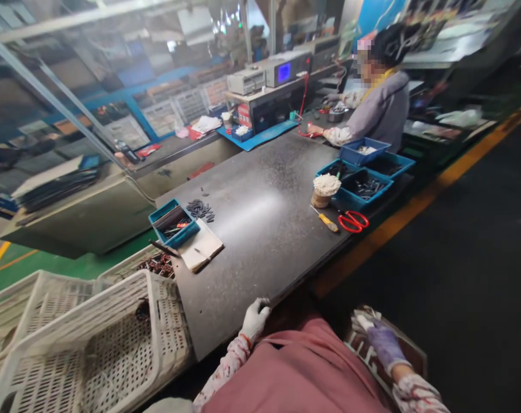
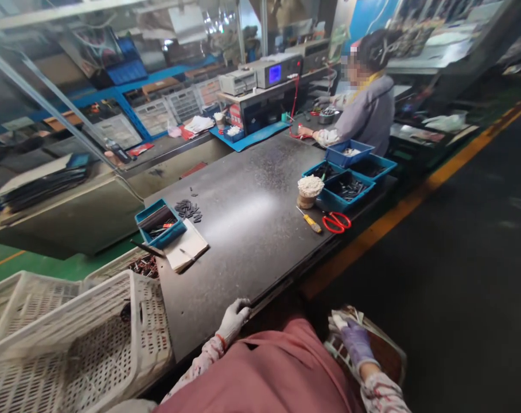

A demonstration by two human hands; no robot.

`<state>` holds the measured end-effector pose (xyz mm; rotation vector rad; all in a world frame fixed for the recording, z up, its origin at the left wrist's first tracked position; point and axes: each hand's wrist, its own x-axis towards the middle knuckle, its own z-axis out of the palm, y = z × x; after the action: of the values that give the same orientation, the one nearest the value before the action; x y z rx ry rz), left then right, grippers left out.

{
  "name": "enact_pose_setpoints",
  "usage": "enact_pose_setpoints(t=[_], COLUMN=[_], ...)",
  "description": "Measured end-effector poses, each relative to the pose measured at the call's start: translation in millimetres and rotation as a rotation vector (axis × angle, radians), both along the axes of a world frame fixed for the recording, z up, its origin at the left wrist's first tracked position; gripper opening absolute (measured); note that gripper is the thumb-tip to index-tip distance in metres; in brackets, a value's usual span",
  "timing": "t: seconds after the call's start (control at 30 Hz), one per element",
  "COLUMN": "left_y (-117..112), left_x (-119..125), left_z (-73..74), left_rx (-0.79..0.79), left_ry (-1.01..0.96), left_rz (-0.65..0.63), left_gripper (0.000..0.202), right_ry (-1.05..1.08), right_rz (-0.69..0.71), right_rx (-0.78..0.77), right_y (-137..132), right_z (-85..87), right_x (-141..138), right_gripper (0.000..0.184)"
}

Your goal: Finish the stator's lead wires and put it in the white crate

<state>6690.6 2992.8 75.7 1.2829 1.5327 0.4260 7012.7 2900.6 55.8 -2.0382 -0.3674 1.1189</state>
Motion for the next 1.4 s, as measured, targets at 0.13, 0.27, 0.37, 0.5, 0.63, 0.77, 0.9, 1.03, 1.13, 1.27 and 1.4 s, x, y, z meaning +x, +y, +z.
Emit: enact_pose_setpoints(t=[0.13, 0.27, 0.37, 0.5, 0.63, 0.77, 0.9, 1.03, 1.13, 1.27, 1.4], left_y=[32.8, 75.6, 101.7, 120.0, 133.0, 148.8, 171.3, 193.2, 210.4, 237.7, 263.7], left_x=[23.8, 67.2, 119.1, 192.5, 239.0, 259.8, 275.8, 284.5, 286.2, 291.6, 301.1], left_z=[-8.5, -32.9, -25.1, 18.0, 38.9, 36.8, 29.1, 20.3, 19.9, 29.5, 37.4], left_rx=[0.035, 0.03, 0.02, 0.037, -0.01, -0.05, -0.054, -0.024, 0.001, 0.054, 0.086], left_ry=[0.017, 0.045, 0.049, 0.042, 0.045, 0.06, 0.139, 0.265, 0.366, 0.493, 0.522], left_rz=[0.107, 0.264, 0.272, 0.115, 0.0, -0.076, -0.087, -0.07, -0.044, -0.003, -0.039], left_gripper=[0.027, 0.024, 0.023, 0.024, 0.025, 0.028, 0.026, 0.022, 0.035, 0.057, 0.066], right_ry=[0.154, 0.154, 0.132, 0.061, -0.319, -0.591, -0.703, -0.779, -0.804, -0.801, -0.809], right_rz=[-0.058, 0.041, 0.189, 0.316, 0.488, 0.713, 0.947, 1.058, 1.113, 1.145, 1.189], right_rx=[0.126, 0.205, 0.207, 0.166, 0.159, 0.074, -0.052, -0.164, -0.208, -0.217, -0.211], right_y=[107.1, 211.4, 254.0, 251.9, 227.2, 217.9, 230.2, 252.6, 265.0, 273.5, 275.6], right_z=[38.6, 58.0, 55.6, 46.4, 40.1, 31.3, 22.5, 20.6, 21.3, 18.7, 11.6], right_x=[43.7, 84.3, 110.4, 143.3, 172.2, 182.8, 173.8, 159.3, 152.3, 149.3, 152.6], right_gripper=[0.05, 0.046, 0.04, 0.039, 0.036, 0.039, 0.038, 0.043, 0.047, 0.052, 0.056])
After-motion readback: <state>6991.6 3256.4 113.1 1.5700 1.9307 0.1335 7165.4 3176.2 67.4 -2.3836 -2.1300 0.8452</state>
